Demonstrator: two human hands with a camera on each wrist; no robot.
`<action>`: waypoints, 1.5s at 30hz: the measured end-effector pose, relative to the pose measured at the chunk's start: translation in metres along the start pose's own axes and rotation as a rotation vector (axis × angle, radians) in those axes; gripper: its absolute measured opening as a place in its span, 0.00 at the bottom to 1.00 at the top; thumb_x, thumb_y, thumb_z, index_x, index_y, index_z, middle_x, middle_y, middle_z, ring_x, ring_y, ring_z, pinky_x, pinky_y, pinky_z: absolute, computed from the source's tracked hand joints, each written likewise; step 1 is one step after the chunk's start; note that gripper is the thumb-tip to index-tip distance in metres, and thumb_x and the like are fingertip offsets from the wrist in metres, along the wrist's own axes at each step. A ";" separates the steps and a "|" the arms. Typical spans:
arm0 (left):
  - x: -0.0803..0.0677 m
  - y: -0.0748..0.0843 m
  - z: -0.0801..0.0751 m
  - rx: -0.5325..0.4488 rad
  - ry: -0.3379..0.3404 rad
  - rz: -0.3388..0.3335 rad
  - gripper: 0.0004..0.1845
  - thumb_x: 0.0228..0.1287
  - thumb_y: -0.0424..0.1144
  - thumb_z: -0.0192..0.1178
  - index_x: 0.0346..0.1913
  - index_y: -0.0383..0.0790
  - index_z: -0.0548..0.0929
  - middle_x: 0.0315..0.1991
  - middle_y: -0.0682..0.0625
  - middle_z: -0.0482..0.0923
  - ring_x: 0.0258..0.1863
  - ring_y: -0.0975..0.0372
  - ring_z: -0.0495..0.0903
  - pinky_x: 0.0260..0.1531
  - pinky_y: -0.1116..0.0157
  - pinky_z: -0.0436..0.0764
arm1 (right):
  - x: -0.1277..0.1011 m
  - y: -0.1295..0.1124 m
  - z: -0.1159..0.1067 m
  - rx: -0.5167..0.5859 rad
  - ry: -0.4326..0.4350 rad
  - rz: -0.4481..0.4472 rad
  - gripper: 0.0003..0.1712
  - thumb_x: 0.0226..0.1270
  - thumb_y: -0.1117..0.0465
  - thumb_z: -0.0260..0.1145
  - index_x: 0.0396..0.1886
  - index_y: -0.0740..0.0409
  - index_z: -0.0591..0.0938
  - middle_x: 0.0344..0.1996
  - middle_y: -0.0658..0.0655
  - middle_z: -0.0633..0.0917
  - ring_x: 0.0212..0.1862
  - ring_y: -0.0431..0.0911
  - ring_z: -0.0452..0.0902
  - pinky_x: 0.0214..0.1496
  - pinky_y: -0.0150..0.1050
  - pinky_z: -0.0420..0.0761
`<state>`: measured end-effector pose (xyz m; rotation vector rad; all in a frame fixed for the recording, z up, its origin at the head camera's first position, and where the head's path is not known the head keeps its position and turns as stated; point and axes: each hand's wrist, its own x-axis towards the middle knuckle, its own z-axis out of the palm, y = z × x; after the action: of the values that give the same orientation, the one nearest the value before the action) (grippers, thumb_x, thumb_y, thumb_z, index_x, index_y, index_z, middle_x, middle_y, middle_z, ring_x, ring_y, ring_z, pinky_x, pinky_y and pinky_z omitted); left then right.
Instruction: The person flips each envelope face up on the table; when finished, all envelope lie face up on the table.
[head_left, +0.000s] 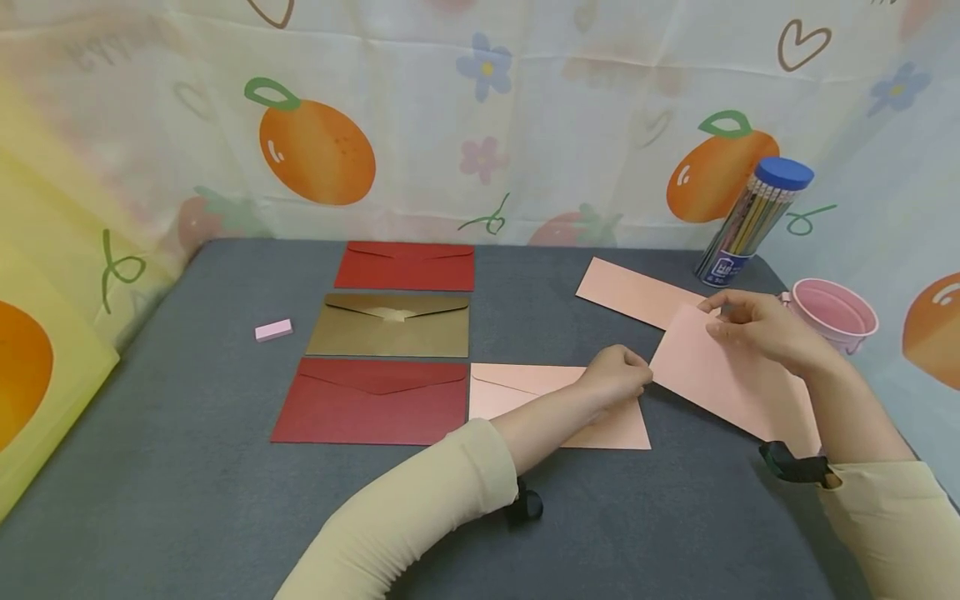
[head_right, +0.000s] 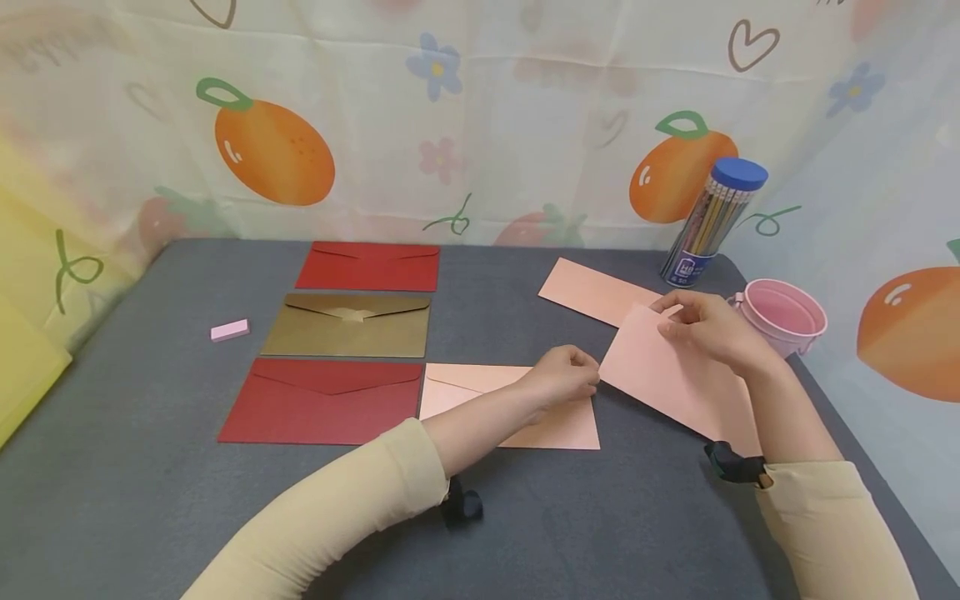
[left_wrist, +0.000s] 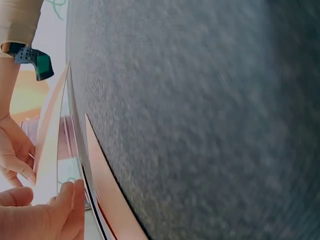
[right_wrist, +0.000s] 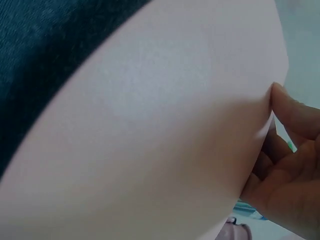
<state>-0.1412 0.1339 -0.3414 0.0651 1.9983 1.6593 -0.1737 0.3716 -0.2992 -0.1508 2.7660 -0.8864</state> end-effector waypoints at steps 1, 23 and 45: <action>0.000 0.000 -0.002 0.017 0.007 0.016 0.06 0.67 0.32 0.58 0.44 0.34 0.79 0.45 0.43 0.80 0.41 0.58 0.79 0.40 0.66 0.76 | 0.000 -0.002 0.000 -0.002 0.008 -0.001 0.19 0.74 0.55 0.60 0.59 0.60 0.74 0.37 0.50 0.80 0.37 0.36 0.72 0.37 0.31 0.75; 0.018 0.001 -0.048 -0.040 0.029 0.193 0.12 0.66 0.32 0.63 0.52 0.36 0.84 0.45 0.41 0.86 0.26 0.67 0.76 0.26 0.76 0.75 | 0.012 -0.062 0.024 -0.026 0.193 -0.196 0.16 0.72 0.56 0.63 0.55 0.57 0.82 0.33 0.51 0.83 0.32 0.36 0.70 0.31 0.30 0.70; 0.008 0.016 -0.127 -0.100 0.020 0.105 0.15 0.67 0.33 0.62 0.55 0.40 0.81 0.34 0.56 0.79 0.32 0.67 0.79 0.38 0.72 0.79 | 0.006 -0.054 0.017 0.049 0.291 -0.038 0.24 0.67 0.45 0.66 0.55 0.56 0.83 0.30 0.28 0.80 0.37 0.33 0.73 0.35 0.26 0.74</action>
<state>-0.2071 0.0264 -0.3174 0.1194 1.9529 1.8304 -0.1740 0.3176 -0.2820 -0.0714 3.0124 -1.0607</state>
